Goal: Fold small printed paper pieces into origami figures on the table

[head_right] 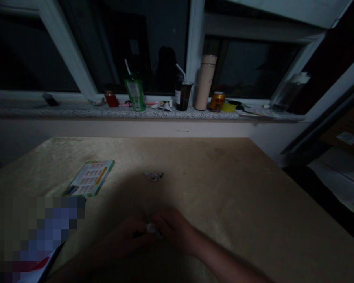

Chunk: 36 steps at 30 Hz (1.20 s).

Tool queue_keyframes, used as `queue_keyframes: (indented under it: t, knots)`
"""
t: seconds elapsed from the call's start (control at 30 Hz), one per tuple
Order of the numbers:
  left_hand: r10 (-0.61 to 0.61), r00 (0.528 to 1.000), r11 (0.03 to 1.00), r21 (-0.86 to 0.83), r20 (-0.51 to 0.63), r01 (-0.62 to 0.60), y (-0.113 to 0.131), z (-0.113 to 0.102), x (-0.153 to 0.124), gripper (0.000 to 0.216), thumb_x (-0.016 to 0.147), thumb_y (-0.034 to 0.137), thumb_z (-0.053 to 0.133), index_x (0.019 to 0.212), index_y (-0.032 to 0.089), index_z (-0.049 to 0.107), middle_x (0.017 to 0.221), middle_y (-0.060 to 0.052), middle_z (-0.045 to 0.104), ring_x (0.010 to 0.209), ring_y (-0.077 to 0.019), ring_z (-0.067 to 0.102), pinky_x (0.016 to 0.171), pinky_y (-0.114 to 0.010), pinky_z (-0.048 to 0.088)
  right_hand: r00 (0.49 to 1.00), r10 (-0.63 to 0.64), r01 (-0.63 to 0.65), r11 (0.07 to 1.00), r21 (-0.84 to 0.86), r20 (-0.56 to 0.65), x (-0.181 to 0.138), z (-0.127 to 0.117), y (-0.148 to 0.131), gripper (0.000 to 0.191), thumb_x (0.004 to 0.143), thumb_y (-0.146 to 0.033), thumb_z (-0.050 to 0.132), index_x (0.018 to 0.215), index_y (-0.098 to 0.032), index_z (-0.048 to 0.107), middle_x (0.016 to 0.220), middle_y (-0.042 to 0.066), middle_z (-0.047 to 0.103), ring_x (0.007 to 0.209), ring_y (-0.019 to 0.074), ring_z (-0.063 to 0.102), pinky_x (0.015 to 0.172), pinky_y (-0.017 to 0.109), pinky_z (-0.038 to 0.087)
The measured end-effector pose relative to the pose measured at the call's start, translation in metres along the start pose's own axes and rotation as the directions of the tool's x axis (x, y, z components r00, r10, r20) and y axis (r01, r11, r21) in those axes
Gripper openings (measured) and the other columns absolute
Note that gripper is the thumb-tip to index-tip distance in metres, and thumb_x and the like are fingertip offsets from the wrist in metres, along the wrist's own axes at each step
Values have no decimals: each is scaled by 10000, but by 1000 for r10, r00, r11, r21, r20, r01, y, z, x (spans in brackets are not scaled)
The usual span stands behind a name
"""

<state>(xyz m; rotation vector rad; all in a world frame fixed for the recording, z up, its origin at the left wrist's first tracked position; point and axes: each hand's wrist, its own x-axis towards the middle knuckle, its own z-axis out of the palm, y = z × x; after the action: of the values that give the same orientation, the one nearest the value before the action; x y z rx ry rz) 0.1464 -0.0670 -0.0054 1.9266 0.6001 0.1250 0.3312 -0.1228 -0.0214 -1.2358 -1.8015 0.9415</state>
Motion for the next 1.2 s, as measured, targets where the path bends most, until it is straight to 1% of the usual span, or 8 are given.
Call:
queue_keyframes:
  t: [0.17,0.37,0.47,0.57,0.67,0.83,1.0,1.2]
  knots:
    - [69,997,994,84,24,-71,0,0,-2,450,926,521,441,773,203,720,610,24,577,591,-144,508,563,-223,373,999,36,-36,999,-24,18,-1,3,-2,485,960,-470,290,612,-176,458,569,-26,465,542,98,397,522,218,302]
    - [42,994,993,114,-98,-30,-5,4,2,397,914,467,488,744,179,701,638,17,593,625,-140,528,570,-209,374,994,109,-103,978,179,-23,0,4,-2,538,917,-571,321,562,-175,408,530,-41,365,506,84,321,471,212,257]
    - [-6,998,998,69,-69,11,-4,5,3,376,911,448,491,782,171,710,649,13,615,607,-140,545,545,-206,375,990,137,-132,975,177,-19,-1,5,1,513,860,-592,439,569,-169,450,535,-46,359,517,83,326,460,204,253]
    - [23,1000,997,70,-21,-21,-4,5,3,271,912,395,517,916,220,725,770,8,683,712,-166,603,629,-223,419,985,173,-173,980,100,3,0,7,3,473,835,-543,529,563,-157,512,523,-49,376,526,84,356,454,197,248]
    - [83,997,990,115,-8,-81,-4,5,3,232,919,371,520,986,261,713,838,10,701,791,-177,616,702,-242,431,987,152,-155,984,89,46,2,8,4,441,874,-458,513,565,-147,560,515,-47,419,524,85,391,468,195,270]
    - [138,990,977,167,-13,-134,-6,7,3,354,941,421,464,829,217,730,744,-9,685,730,-175,605,696,-255,425,997,43,-47,997,62,59,1,7,3,423,912,-386,458,571,-153,546,532,-38,464,526,87,425,498,199,298]
    - [118,993,984,137,4,-117,-6,6,5,333,928,430,494,828,219,731,737,-1,682,748,-177,601,718,-257,419,998,60,-63,989,132,22,2,6,3,487,898,-470,451,522,-162,457,507,-50,369,486,74,336,454,193,250]
    - [29,996,998,55,-79,-25,-2,3,4,412,922,480,456,822,168,706,715,-3,656,653,-154,581,607,-221,410,993,107,-115,972,205,54,5,0,-1,555,862,-609,422,568,-150,526,511,-36,408,497,84,367,467,201,293]
